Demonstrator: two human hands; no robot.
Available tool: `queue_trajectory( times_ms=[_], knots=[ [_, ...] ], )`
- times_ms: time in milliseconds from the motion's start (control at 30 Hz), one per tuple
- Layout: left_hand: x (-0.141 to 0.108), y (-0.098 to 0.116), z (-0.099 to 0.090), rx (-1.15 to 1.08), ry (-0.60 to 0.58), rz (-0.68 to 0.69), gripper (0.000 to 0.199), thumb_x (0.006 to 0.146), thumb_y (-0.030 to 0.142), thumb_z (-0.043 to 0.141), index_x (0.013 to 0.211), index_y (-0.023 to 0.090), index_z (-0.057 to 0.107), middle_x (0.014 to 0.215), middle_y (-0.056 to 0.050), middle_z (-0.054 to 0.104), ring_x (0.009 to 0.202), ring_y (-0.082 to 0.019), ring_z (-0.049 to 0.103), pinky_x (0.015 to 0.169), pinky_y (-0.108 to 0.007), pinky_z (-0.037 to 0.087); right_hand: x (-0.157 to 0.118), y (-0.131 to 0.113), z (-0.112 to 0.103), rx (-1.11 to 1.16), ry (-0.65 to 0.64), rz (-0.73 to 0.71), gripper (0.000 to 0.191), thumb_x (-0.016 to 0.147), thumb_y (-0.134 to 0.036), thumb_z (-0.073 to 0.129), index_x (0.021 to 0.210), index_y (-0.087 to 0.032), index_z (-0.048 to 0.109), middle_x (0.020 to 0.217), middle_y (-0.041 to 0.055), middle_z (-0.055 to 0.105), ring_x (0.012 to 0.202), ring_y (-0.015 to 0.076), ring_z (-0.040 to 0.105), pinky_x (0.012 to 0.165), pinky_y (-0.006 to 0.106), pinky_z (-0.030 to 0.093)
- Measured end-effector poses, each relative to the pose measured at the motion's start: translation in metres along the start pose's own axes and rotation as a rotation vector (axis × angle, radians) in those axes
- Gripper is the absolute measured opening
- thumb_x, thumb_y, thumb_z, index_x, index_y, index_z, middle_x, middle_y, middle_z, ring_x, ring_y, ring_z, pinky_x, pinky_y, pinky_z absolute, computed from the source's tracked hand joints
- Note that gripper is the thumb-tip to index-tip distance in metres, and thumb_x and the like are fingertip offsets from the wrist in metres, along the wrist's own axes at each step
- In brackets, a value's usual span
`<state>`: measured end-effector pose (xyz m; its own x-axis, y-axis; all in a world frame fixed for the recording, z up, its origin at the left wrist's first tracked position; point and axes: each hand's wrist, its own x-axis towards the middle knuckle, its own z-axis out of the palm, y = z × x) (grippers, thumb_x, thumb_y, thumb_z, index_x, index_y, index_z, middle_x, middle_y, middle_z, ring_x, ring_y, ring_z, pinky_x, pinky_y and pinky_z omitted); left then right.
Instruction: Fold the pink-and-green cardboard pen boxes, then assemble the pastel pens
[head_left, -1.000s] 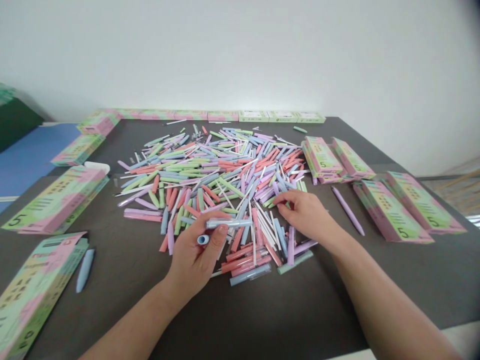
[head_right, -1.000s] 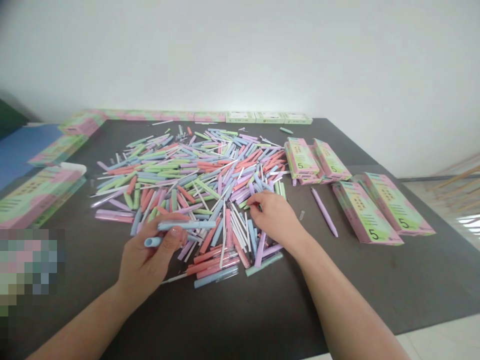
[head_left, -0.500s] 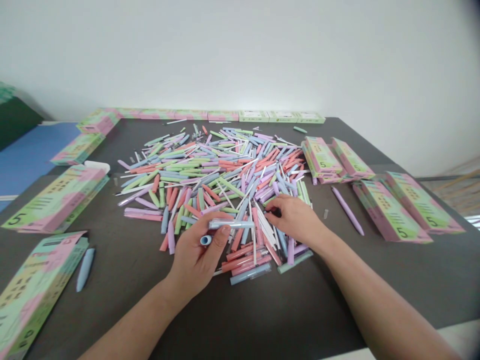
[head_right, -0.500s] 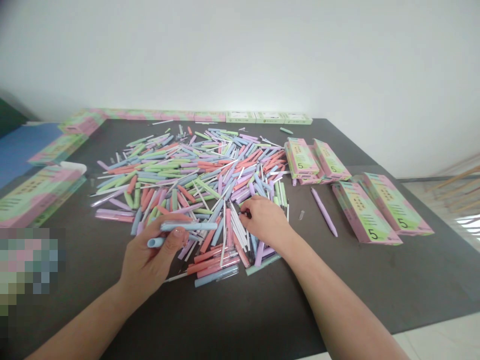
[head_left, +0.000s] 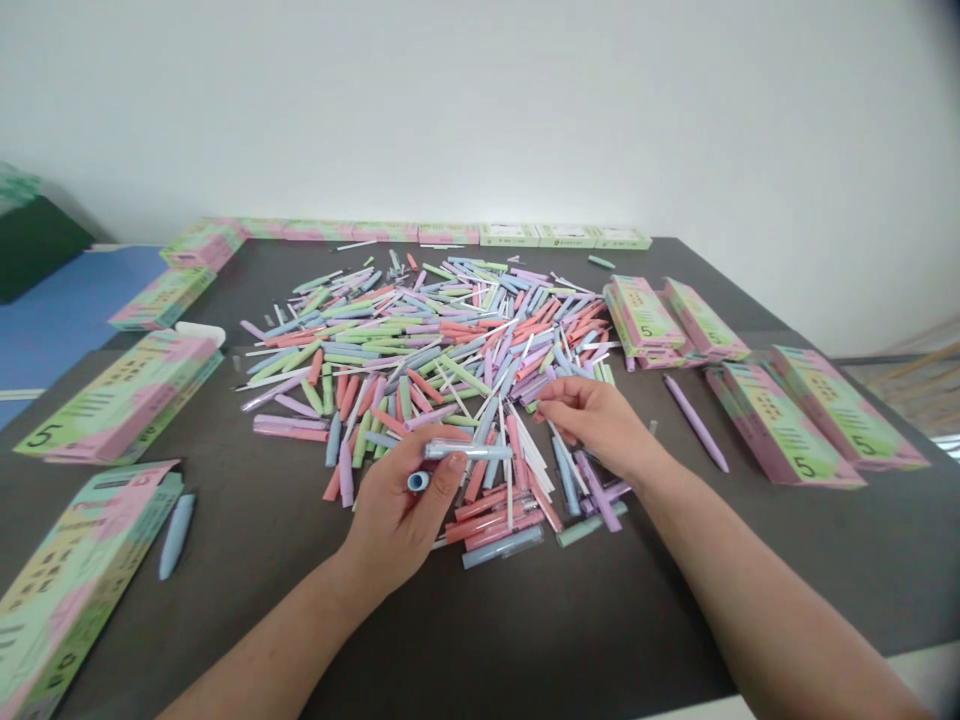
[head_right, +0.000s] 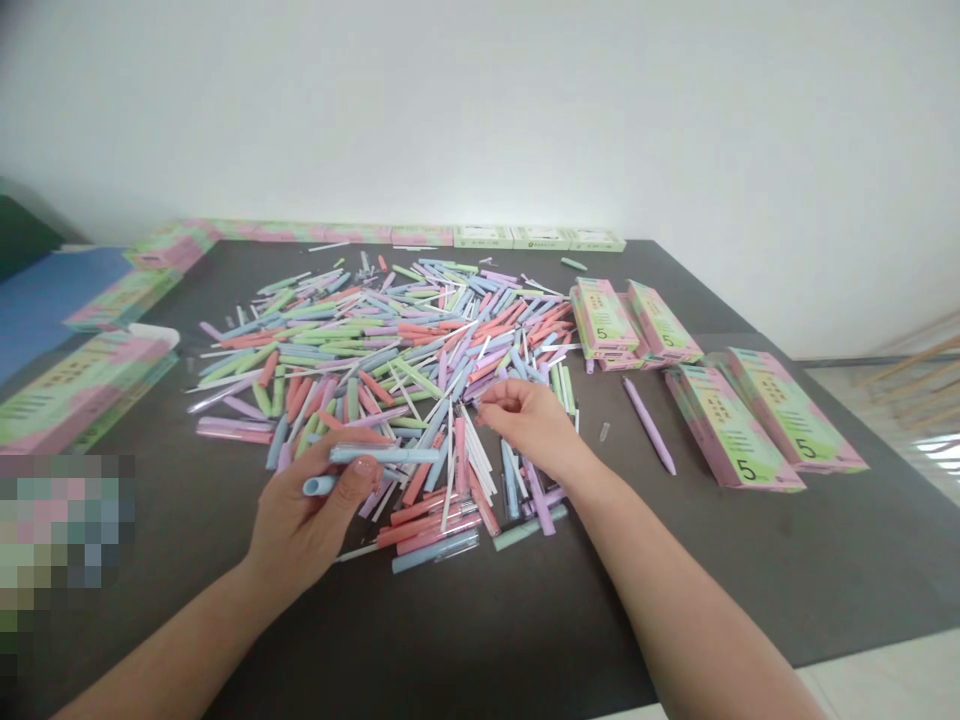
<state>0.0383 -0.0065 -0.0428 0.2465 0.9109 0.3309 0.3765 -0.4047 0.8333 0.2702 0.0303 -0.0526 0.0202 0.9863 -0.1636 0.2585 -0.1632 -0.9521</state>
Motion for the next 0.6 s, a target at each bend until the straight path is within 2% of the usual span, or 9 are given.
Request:
queue_trajectory(
  times_ms=[67, 167, 300, 400, 600],
  knots=[
    [0.0, 0.001, 0.0, -0.011, -0.032, 0.015, 0.013, 0.092, 0.027, 0.05, 0.094, 0.019, 0.06, 0.062, 0.004, 0.058, 0.051, -0.01, 0.051, 0.051, -0.021, 0.041, -0.005, -0.006, -0.001, 0.376, -0.101, 0.072, 0.02, 0.069, -0.028, 0.071, 0.083, -0.016, 0.063, 0.067, -0.001, 0.065, 0.046, 0.006, 0.047, 0.044, 0.018, 0.037],
    [-0.001, 0.001, 0.0, -0.048, -0.099, 0.017, 0.015, 0.093, 0.029, 0.049, 0.094, 0.019, 0.059, 0.064, 0.003, 0.059, 0.052, -0.01, 0.051, 0.051, -0.022, 0.041, -0.018, -0.017, 0.003, 0.662, -0.211, 0.076, 0.021, 0.07, -0.024, 0.075, 0.089, -0.019, 0.067, 0.066, -0.0018, 0.065, 0.05, 0.0059, 0.052, 0.042, 0.014, 0.039],
    [-0.003, 0.0, 0.0, -0.091, -0.182, -0.004, 0.019, 0.094, 0.033, 0.046, 0.095, 0.018, 0.058, 0.07, 0.0, 0.063, 0.057, -0.012, 0.056, 0.055, -0.024, 0.044, -0.034, -0.027, 0.01, 0.729, -0.334, 0.043, 0.023, 0.074, -0.025, 0.075, 0.096, -0.02, 0.071, 0.071, -0.0001, 0.068, 0.053, 0.0069, 0.058, 0.045, 0.015, 0.046],
    [-0.004, -0.001, 0.0, -0.115, -0.22, -0.012, 0.021, 0.094, 0.035, 0.046, 0.099, 0.019, 0.059, 0.072, -0.001, 0.065, 0.058, -0.013, 0.058, 0.055, -0.024, 0.045, -0.041, -0.029, 0.014, 0.755, -0.411, 0.004, 0.019, 0.076, -0.025, 0.075, 0.095, -0.022, 0.072, 0.074, 0.0003, 0.069, 0.053, 0.0073, 0.06, 0.045, 0.015, 0.047],
    [-0.006, 0.0, 0.001, -0.145, -0.223, 0.0, 0.018, 0.095, 0.031, 0.046, 0.104, 0.021, 0.058, 0.096, -0.006, 0.072, 0.059, -0.011, 0.06, 0.054, -0.023, 0.046, -0.048, -0.032, 0.02, 0.744, -0.46, -0.035, 0.017, 0.079, -0.026, 0.071, 0.096, -0.022, 0.071, 0.075, 0.0012, 0.068, 0.052, 0.008, 0.058, 0.042, 0.017, 0.045]
  ],
)
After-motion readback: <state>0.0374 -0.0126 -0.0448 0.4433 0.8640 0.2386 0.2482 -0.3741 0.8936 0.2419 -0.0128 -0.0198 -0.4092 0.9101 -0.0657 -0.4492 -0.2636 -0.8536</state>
